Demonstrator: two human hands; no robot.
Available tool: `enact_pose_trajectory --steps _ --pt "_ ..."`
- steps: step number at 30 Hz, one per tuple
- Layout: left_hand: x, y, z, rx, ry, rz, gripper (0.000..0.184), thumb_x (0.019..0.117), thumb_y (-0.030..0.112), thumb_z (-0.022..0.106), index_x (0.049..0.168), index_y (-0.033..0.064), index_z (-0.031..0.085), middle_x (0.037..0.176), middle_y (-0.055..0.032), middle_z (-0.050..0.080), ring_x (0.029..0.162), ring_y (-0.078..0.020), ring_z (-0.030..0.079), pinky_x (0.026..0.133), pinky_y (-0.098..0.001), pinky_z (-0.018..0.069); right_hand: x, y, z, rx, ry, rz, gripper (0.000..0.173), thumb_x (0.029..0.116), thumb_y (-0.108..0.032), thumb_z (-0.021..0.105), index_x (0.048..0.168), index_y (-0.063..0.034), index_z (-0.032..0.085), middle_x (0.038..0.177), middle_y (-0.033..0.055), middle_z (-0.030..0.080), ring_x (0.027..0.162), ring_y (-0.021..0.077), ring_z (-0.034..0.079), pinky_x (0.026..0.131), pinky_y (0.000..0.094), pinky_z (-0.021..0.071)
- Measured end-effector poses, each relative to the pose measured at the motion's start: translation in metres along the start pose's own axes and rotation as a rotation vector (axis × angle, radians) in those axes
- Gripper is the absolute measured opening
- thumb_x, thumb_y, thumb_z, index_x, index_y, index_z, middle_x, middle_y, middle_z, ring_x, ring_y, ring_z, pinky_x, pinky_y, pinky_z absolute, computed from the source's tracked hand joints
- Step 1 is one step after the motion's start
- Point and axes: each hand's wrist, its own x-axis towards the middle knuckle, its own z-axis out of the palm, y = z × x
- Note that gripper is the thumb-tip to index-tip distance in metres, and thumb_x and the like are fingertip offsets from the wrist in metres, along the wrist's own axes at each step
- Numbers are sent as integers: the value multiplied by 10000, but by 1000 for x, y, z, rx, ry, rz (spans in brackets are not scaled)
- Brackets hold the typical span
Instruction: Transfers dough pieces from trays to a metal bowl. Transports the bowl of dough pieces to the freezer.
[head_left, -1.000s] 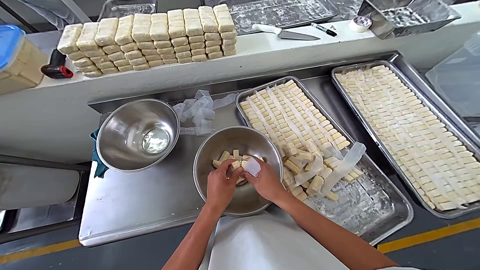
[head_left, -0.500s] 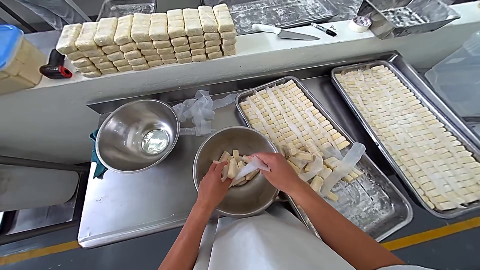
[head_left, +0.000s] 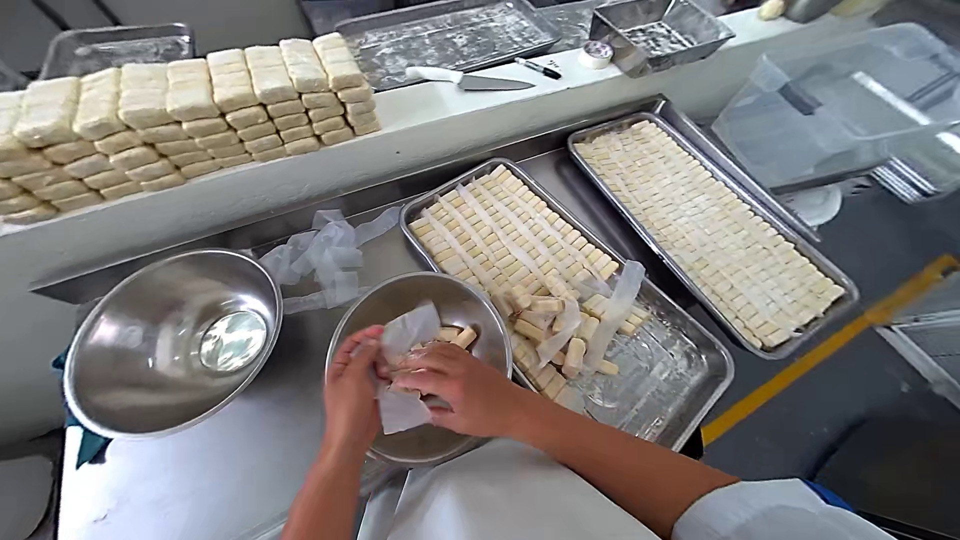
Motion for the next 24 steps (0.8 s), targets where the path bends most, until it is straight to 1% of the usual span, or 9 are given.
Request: enact_pose_trajectory --steps 4,6,8,9,11,14,19,22,24 --pt "74 41 -20 291 140 310 241 1058 143 432 1189 40 605 807 60 577 591 1 524 555 -177 481 -22 54 -51 -171 90 393 357 933 -124 723 1283 -64 689 1351 128 645 1282 292 593 1086 486 483" --pt "116 58 -28 465 134 218 471 1083 322 442 1424 -1 472 1216 -154 608 956 -180 636 819 -376 554 -28 100 -75 -240 28 628 458 942 -129 702 1384 -52 611 1425 195 574 1321 378 549 1080 572 462" --pt "149 62 -33 525 119 34 767 1048 503 485 1598 37 221 1560 -262 372 1372 -400 466 1056 -617 438 -34 138 -81 -310 -90 798 610 922 -165 727 1486 -69 515 1470 236 510 1334 442 509 1056 628 443" --pt "156 62 -35 570 123 9 869 1019 536 529 1623 39 148 1606 -276 295 1440 -445 373 1095 -676 372 -36 152 -79 -349 -155 845 665 915 -189 737 1519 -83 479 1454 249 516 1315 460 514 1044 644 438" --pt "150 62 -30 610 104 37 894 1005 507 581 1632 57 131 1617 -275 280 1458 -452 341 1103 -685 347 -39 169 -73 -413 -267 890 677 929 -209 731 1541 -142 451 1310 255 619 1198 470 597 990 662 459" --pt "110 48 -21 538 -36 91 701 1029 357 585 1593 87 270 1524 -230 438 1332 -362 519 1034 -567 482 -54 175 -76 -271 -168 919 571 968 -171 677 1504 -204 484 1109 231 704 1019 448 682 865 662 518" --pt "42 9 -32 411 -162 103 482 1050 163 514 1500 27 412 1294 -164 651 1126 -251 676 959 -435 566 -77 134 -119 388 409 735 556 917 -66 720 1428 -33 505 1125 191 691 964 255 703 886 456 591" --pt "9 -2 -26 299 -214 67 461 1031 151 473 1477 36 453 1258 -125 687 1113 -232 688 956 -411 571 -61 81 -135 483 407 615 599 863 -100 711 1424 -64 503 1135 96 702 964 148 706 870 334 601" --pt "-8 2 -14 192 -277 48 457 1031 158 449 1472 41 463 1265 -123 690 1120 -252 692 969 -423 575 -42 53 -129 392 281 528 591 882 -110 718 1437 -88 517 1200 104 686 1019 181 699 898 386 600"
